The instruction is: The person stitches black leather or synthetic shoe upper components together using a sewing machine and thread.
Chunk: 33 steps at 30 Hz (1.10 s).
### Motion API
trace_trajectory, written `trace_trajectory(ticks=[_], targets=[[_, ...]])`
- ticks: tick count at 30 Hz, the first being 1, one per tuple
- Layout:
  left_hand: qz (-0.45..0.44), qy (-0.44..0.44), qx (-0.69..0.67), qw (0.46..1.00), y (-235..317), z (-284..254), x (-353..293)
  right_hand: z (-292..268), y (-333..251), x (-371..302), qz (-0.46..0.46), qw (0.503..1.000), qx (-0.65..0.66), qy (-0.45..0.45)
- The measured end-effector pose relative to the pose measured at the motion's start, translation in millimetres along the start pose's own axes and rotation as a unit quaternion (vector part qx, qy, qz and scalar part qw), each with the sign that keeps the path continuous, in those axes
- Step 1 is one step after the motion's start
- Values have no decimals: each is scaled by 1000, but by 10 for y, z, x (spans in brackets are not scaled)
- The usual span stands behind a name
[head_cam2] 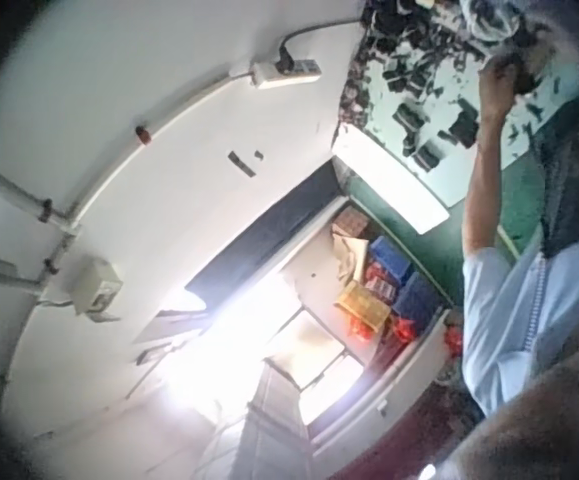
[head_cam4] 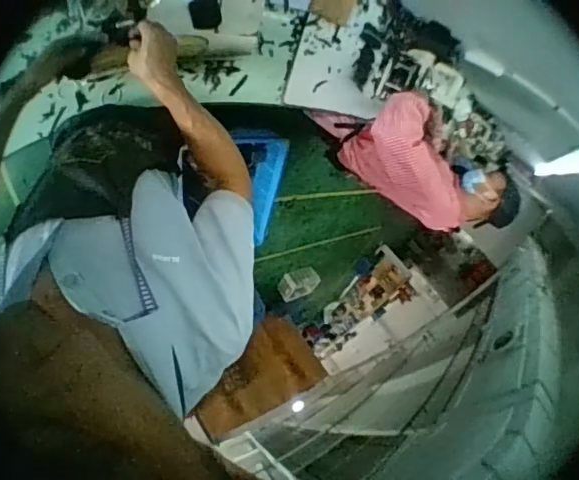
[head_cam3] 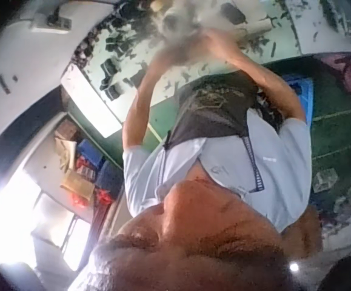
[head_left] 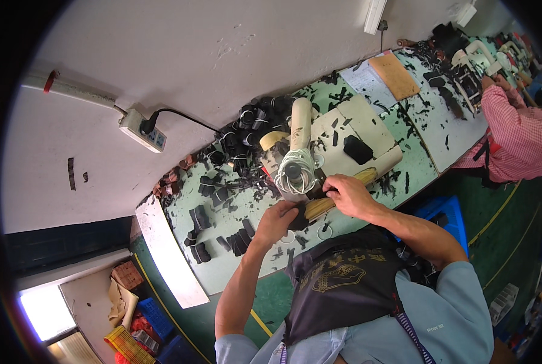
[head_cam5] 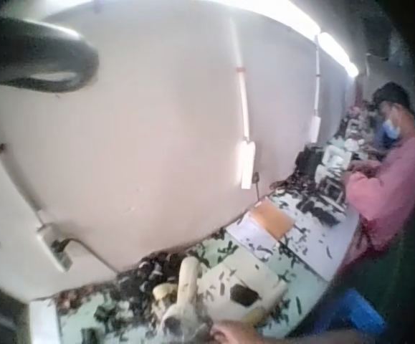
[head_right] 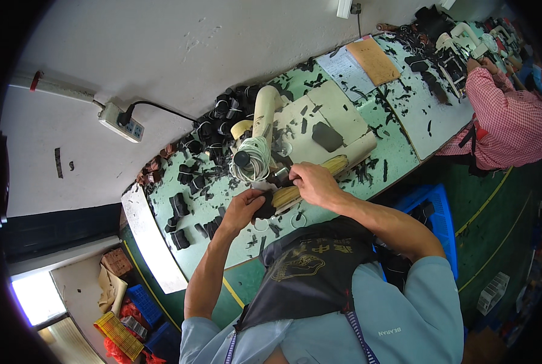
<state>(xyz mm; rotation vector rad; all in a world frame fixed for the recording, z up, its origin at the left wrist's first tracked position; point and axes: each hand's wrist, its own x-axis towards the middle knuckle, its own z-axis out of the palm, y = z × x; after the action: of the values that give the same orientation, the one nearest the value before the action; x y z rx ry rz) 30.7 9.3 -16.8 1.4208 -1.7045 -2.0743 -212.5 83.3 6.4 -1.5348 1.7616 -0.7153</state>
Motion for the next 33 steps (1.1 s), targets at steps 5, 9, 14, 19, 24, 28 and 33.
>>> trace_trajectory(ticks=[5,9,14,19,24,28,33], targets=[[10,93,114,989,57,75,98,-26,-8,-11,-3,999,-1,-39],[70,149,242,956,101,231,222,125,-107,17,-30,999,-12,-7],[28,49,69,996,47,105,60,221,-12,15,-64,994,-72,53],[-7,24,27,999,108,32,-75,100,30,-15,-18,999,-6,38],[16,90,43,995,-44,69,42,103,-2,-25,-23,999,-8,20],[15,121,136,983,79,178,144,139,-10,-27,-41,999,-6,22],[62,39,4,997,189,158,28,156,-148,-23,-35,996,-67,54]])
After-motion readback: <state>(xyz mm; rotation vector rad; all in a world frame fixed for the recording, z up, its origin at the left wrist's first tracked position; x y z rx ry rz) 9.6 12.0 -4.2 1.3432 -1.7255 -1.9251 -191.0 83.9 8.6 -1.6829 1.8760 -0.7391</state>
